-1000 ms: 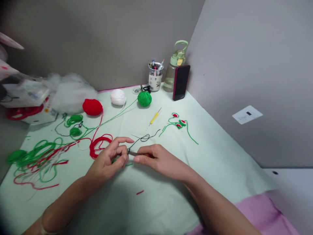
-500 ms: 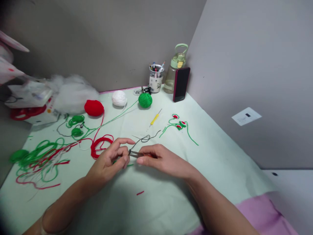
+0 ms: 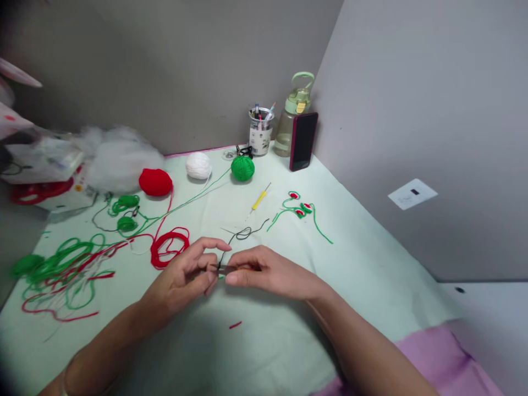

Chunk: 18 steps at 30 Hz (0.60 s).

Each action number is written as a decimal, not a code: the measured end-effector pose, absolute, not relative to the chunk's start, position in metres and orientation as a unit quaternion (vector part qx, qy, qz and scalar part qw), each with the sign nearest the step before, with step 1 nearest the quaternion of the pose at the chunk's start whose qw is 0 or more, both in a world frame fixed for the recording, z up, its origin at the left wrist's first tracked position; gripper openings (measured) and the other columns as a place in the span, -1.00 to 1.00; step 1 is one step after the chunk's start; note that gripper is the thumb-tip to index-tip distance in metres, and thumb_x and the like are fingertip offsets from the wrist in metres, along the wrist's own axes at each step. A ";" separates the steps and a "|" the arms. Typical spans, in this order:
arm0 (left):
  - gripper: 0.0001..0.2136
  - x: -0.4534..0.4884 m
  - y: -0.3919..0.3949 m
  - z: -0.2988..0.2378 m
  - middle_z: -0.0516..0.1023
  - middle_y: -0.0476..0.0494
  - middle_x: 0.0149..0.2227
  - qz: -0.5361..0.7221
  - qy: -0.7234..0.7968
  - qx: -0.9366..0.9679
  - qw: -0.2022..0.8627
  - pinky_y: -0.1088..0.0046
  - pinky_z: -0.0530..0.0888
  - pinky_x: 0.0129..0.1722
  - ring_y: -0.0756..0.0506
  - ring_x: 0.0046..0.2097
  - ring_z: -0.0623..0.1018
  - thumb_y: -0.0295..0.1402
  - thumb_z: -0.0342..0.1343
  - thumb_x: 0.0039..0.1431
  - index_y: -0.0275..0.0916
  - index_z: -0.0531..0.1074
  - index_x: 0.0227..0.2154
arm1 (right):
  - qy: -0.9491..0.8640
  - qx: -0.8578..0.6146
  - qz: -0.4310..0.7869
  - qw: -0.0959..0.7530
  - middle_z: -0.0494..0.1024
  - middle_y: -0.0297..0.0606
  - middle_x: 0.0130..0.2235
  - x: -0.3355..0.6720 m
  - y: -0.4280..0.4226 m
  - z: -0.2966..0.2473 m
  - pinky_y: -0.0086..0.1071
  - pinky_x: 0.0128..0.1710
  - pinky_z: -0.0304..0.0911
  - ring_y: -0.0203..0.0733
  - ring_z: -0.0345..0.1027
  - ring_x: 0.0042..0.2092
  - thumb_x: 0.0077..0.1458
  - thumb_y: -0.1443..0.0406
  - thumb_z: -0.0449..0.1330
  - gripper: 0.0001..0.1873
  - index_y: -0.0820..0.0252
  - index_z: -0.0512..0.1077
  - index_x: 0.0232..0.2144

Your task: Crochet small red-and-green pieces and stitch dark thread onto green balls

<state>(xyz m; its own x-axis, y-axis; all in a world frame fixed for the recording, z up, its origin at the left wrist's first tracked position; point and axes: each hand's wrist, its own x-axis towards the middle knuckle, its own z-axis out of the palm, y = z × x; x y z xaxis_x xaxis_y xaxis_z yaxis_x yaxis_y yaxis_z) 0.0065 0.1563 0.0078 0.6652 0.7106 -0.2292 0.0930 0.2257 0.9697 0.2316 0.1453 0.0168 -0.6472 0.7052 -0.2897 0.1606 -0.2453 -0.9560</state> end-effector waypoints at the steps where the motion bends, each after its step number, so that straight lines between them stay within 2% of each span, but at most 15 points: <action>1: -0.72 0.007 0.156 0.008 0.24 0.15 -0.47 0.215 0.345 0.584 0.703 0.45 0.20 -0.41 0.01 -0.43 0.22 -0.44 -0.03 0.32 -0.14 0.26 0.06 | -0.579 -0.367 0.701 0.196 0.05 -0.50 -0.51 0.232 0.146 0.016 -0.41 -0.50 -0.18 -0.38 -0.12 -0.47 0.21 -0.01 0.24 -0.54 0.21 0.28 -0.48; 8: -0.73 0.006 0.154 0.012 0.29 0.13 -0.47 0.213 0.337 0.596 0.697 0.44 0.22 -0.39 0.00 -0.42 0.23 -0.38 -0.01 0.34 -0.13 0.27 0.07 | -0.521 -0.344 0.754 0.205 0.04 -0.59 -0.60 0.231 0.147 0.011 -0.47 -0.59 -0.19 -0.46 -0.18 -0.58 0.22 0.06 0.27 -0.58 0.21 0.27 -0.49; 11: -0.74 0.006 0.155 0.012 0.27 0.15 -0.48 0.227 0.334 0.596 0.694 0.45 0.23 -0.38 0.00 -0.43 0.26 -0.38 0.00 0.33 -0.13 0.28 0.05 | -0.542 -0.324 0.752 0.187 0.09 -0.57 -0.59 0.239 0.148 0.014 -0.48 -0.58 -0.16 -0.46 -0.13 -0.56 0.17 0.00 0.29 -0.56 0.25 0.36 -0.46; 13: -0.74 0.004 0.158 0.013 0.30 0.15 -0.49 0.233 0.336 0.602 0.686 0.45 0.26 -0.36 -0.01 -0.42 0.31 -0.39 0.00 0.31 -0.13 0.29 0.04 | -0.595 -0.305 0.730 0.144 0.20 -0.52 -0.55 0.245 0.148 0.017 -0.49 -0.53 -0.07 -0.44 -0.03 -0.52 0.10 -0.01 0.36 -0.55 0.30 0.46 -0.38; 15: -0.79 0.000 0.164 0.017 0.41 0.11 -0.47 0.206 0.346 0.620 0.674 0.44 0.30 -0.31 -0.02 -0.38 0.37 -0.37 0.01 0.32 -0.14 0.33 -0.01 | -0.668 -0.301 0.673 0.101 0.38 -0.41 -0.43 0.250 0.148 0.022 -0.49 -0.42 0.11 -0.39 0.17 -0.43 0.06 0.03 0.40 -0.56 0.31 0.55 -0.24; 18: -0.88 -0.010 0.172 0.024 0.60 -0.01 -0.36 0.127 0.357 0.647 0.662 0.43 0.34 -0.27 -0.04 -0.33 0.43 -0.33 0.06 0.30 -0.18 0.44 -0.17 | -0.760 -0.387 0.514 0.089 0.54 -0.26 -0.23 0.252 0.149 0.029 -0.43 -0.20 0.23 -0.28 0.38 -0.25 0.28 0.12 0.24 -0.70 0.23 0.58 -0.14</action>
